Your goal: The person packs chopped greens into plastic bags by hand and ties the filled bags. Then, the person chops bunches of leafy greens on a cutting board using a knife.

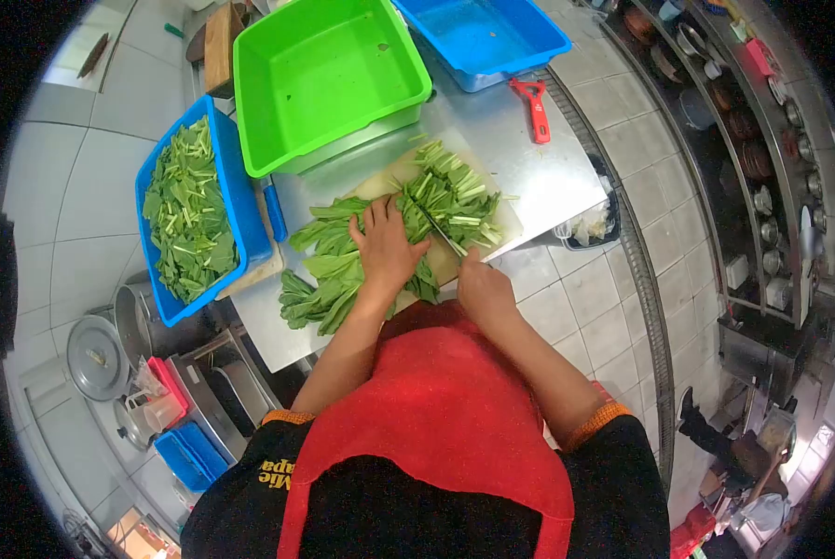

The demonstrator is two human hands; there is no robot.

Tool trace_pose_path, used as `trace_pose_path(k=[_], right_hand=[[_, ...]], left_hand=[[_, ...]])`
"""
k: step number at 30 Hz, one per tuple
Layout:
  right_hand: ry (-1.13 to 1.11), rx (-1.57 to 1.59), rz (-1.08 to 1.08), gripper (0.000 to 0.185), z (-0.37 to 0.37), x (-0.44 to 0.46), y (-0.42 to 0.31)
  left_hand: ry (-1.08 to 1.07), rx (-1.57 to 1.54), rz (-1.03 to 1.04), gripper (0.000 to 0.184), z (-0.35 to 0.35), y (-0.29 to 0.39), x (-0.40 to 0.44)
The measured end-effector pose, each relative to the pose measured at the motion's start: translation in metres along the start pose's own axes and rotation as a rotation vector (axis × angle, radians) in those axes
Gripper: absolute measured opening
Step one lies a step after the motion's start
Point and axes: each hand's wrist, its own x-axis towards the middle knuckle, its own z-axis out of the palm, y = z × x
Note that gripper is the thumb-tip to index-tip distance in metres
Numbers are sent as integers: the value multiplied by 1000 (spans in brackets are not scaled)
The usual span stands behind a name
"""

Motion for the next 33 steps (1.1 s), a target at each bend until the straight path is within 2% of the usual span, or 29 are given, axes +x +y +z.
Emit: trace_pose_path(k=[9, 14, 17, 19, 20, 22, 23, 25, 27, 29, 31, 33], right_hand=[[52, 38, -60, 21, 18, -16, 21], [-48, 119, 52, 24, 13, -44, 31], [-56, 149, 35, 27, 2, -45, 33], [-50, 163, 14, 27, -13, -56, 37], [-67, 166, -12, 29, -23, -64, 40], [-90, 174, -3, 29, -55, -91, 45], [-117, 172, 5, 29, -67, -102, 48], [-119, 214, -28, 30, -81, -111, 54], [-114, 262, -53, 30, -76, -109, 52], [75, 604, -185, 29, -43, -81, 41], [231, 668, -229, 30, -6, -44, 23], [214, 829, -131, 31, 30, -6, 7]], left_hand=[[-13, 94, -45, 76, -3, 3, 5], [-46, 119, -98, 74, -4, -2, 16], [-64, 169, -67, 80, -2, -2, 16], [-62, 124, -54, 99, -1, -5, 13], [-57, 132, -45, 99, -6, -3, 14], [-159, 54, -28, 122, -19, 1, 9], [-163, 56, -30, 122, -23, 0, 8], [-284, -11, -51, 134, -32, -3, 15], [-355, -51, -29, 134, -44, -11, 21], [-431, -85, 6, 134, -53, -23, 33], [-513, -92, 102, 131, -56, -39, 47], [-502, -182, 97, 129, -57, -55, 54]])
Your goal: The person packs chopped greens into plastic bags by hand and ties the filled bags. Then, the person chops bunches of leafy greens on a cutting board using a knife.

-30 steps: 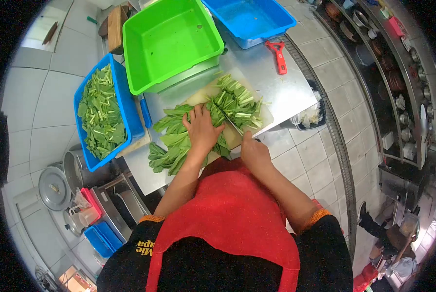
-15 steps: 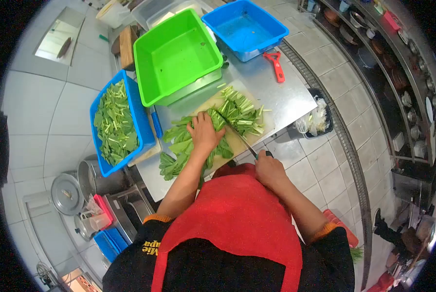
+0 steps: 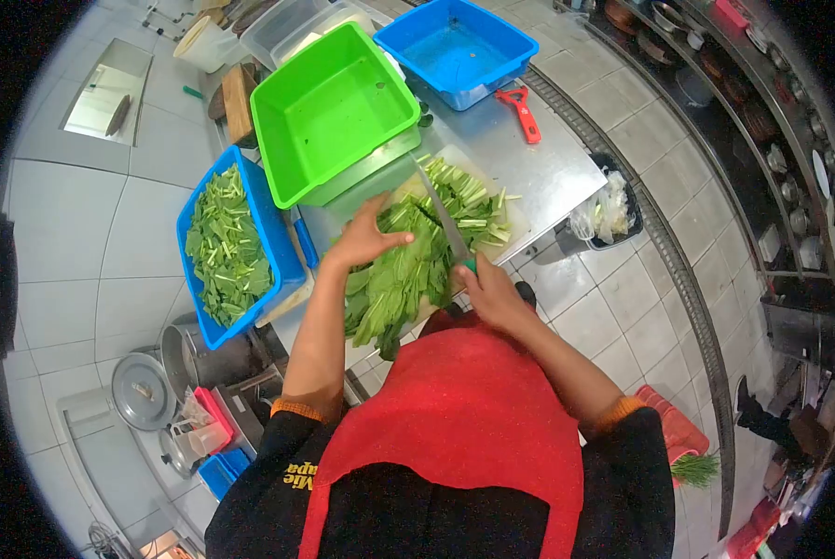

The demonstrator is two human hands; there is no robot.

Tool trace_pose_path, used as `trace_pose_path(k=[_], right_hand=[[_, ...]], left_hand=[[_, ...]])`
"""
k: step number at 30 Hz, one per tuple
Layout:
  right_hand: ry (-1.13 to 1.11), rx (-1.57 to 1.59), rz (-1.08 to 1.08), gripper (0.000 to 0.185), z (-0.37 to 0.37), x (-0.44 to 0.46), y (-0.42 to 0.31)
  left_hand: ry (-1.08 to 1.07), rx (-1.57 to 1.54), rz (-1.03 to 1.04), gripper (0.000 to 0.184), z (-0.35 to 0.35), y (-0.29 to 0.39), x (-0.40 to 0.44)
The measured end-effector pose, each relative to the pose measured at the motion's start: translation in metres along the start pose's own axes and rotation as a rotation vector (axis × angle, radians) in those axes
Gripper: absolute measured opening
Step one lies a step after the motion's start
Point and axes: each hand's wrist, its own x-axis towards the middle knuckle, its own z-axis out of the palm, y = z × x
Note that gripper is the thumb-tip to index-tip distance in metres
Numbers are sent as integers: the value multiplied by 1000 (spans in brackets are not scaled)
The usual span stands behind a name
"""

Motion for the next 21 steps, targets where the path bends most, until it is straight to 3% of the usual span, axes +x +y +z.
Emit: trace_pose_path(k=[1, 3, 7, 10, 12, 15, 21], right_hand=[[6, 1, -4, 31, 11, 5, -6], [47, 295, 164, 35, 27, 11, -16], [67, 265, 92, 36, 38, 21, -15], [-70, 127, -41, 33, 39, 28, -12], [26, -258, -34, 29, 25, 16, -37], [-31, -507, -3, 28, -6, -15, -78], [-205, -840, 81, 27, -8, -36, -75]], left_hand=[[21, 63, -39, 130, -2, -4, 1], [45, 116, -81, 131, -1, -6, -3], [-25, 282, -166, 137, 22, 15, -22], [72, 292, -231, 136, 42, 29, -32], [154, 254, -259, 134, 50, 27, -31], [230, 203, -243, 125, 63, 18, -32], [264, 127, -224, 117, 58, 21, -36]])
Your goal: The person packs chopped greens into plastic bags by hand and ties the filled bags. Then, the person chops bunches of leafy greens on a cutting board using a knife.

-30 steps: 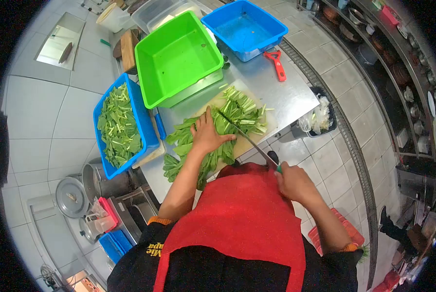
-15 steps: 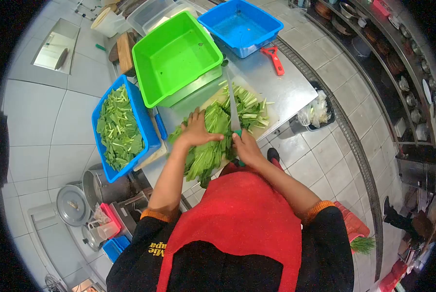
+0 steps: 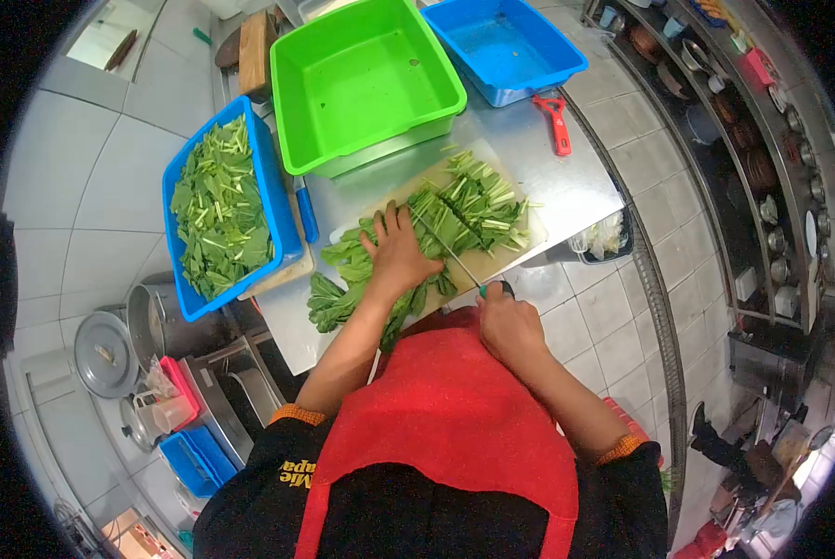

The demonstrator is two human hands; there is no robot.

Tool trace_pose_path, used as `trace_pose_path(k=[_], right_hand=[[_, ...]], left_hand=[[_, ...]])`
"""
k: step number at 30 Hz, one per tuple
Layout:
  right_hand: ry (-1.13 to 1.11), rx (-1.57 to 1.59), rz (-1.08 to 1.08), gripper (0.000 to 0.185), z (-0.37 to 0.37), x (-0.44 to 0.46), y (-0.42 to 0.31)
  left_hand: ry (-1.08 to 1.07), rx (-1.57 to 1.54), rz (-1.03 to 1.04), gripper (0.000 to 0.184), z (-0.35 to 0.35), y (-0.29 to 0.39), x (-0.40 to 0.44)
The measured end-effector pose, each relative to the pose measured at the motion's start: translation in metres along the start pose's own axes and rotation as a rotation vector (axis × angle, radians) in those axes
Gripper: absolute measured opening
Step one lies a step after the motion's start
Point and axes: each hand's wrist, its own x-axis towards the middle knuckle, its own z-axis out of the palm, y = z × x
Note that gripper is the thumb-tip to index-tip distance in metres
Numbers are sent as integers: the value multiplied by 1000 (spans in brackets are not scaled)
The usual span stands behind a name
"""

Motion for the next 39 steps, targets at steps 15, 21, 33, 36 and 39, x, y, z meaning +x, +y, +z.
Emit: trace_pose_path(k=[15, 21, 33, 36, 39], right_hand=[[-57, -105, -139, 25, 26, 67, 1], [-22, -159, -105, 18, 37, 101, -20], [-157, 11, 31, 28, 33, 12, 33], [-144, 11, 47, 28, 32, -16, 58], [-128, -62, 45, 25, 26, -45, 82]], left_hand=[[224, -137, 130, 95, 29, -19, -11], [214, -81, 133, 92, 28, -19, -13], [330, -56, 38, 86, 20, -15, -9], [388, -20, 54, 84, 17, -14, -10], [305, -16, 79, 99, 10, -19, -9]])
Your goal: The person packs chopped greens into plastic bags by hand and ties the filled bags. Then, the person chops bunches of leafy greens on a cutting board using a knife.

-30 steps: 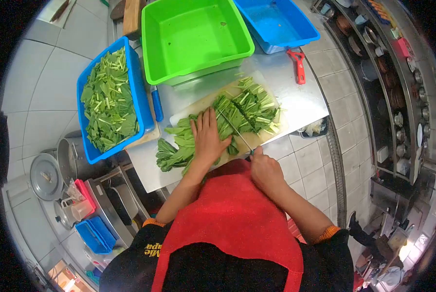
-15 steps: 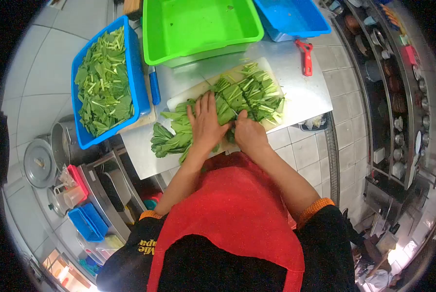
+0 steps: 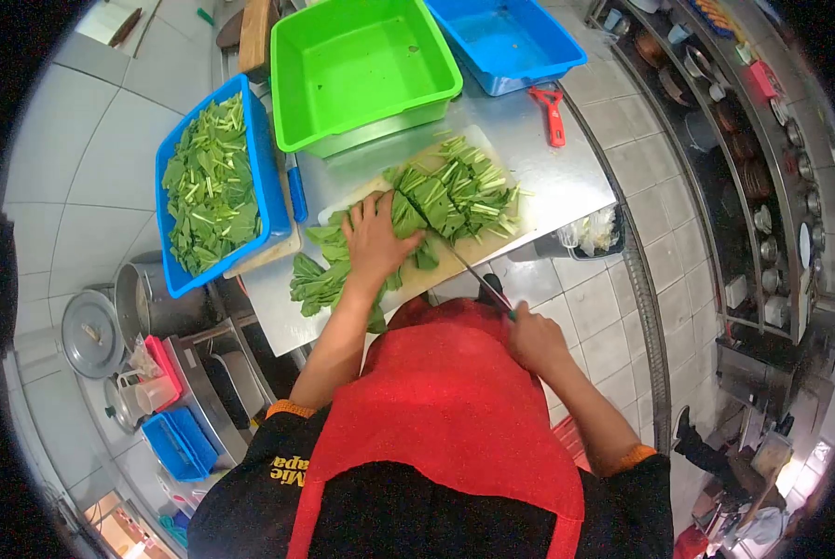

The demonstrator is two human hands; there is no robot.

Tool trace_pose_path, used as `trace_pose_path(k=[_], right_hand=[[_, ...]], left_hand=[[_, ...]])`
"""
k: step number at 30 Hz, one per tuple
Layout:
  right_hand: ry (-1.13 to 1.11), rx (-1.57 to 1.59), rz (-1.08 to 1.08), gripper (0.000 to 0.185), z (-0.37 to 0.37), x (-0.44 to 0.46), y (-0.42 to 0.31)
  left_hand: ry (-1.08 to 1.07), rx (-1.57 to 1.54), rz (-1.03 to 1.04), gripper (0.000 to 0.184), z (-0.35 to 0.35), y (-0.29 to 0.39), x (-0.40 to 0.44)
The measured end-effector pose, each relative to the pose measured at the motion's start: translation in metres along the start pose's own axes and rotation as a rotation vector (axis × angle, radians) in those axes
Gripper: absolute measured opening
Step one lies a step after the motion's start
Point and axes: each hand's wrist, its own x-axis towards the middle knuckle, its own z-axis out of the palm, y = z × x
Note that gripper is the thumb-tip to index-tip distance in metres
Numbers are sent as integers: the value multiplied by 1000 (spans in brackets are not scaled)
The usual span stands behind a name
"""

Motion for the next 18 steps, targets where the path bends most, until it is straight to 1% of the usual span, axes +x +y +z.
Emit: trace_pose_path(k=[1, 2, 3, 4, 5, 6, 7, 8, 9, 11, 13, 14, 15, 16, 18], right_hand=[[9, 5, 0, 25, 2, -12, 11], [54, 109, -56, 24, -2, -23, 18], [93, 212, -116, 23, -3, -28, 22], [93, 216, -122, 23, 1, -25, 18], [188, 401, -84, 23, -3, -17, -2], [287, 587, -41, 22, -6, -7, -21], [331, 649, -71, 24, 9, 16, -33], [381, 645, -94, 25, 10, 39, -54], [430, 641, -115, 25, 11, 56, -74], [452, 636, -95, 27, 18, 74, -98], [476, 619, -80, 28, 19, 83, -116], [447, 728, -76, 31, 16, 82, -124], [418, 836, -72, 33, 15, 81, -128], [420, 832, -72, 33, 16, 83, -130], [375, 991, -220, 39, 23, 93, -132]], left_hand=[[-110, -36, -22, 108, -8, 0, 0], [-218, -72, -47, 118, -18, 0, 2], [-211, -68, -50, 118, -25, -4, 4], [-290, -109, -12, 127, -33, -11, 6], [-370, -147, 32, 137, -39, -16, 8], [-370, -140, 40, 137, -44, -18, 9], [-376, -40, 45, 140, -48, -18, 11], [-381, 61, 49, 143, -51, -19, 13], [-382, 68, 56, 143, -47, -22, 12], [-487, 94, 25, 147, -40, -27, 11], [-488, 103, 34, 147, -35, -25, 9], [-497, 99, 30, 147, -32, -23, 3], [-464, 76, 46, 142, -30, -22, -2], [-463, 73, 48, 142, -26, -21, -6], [-316, 44, -1, 134, -15, -19, -11]])
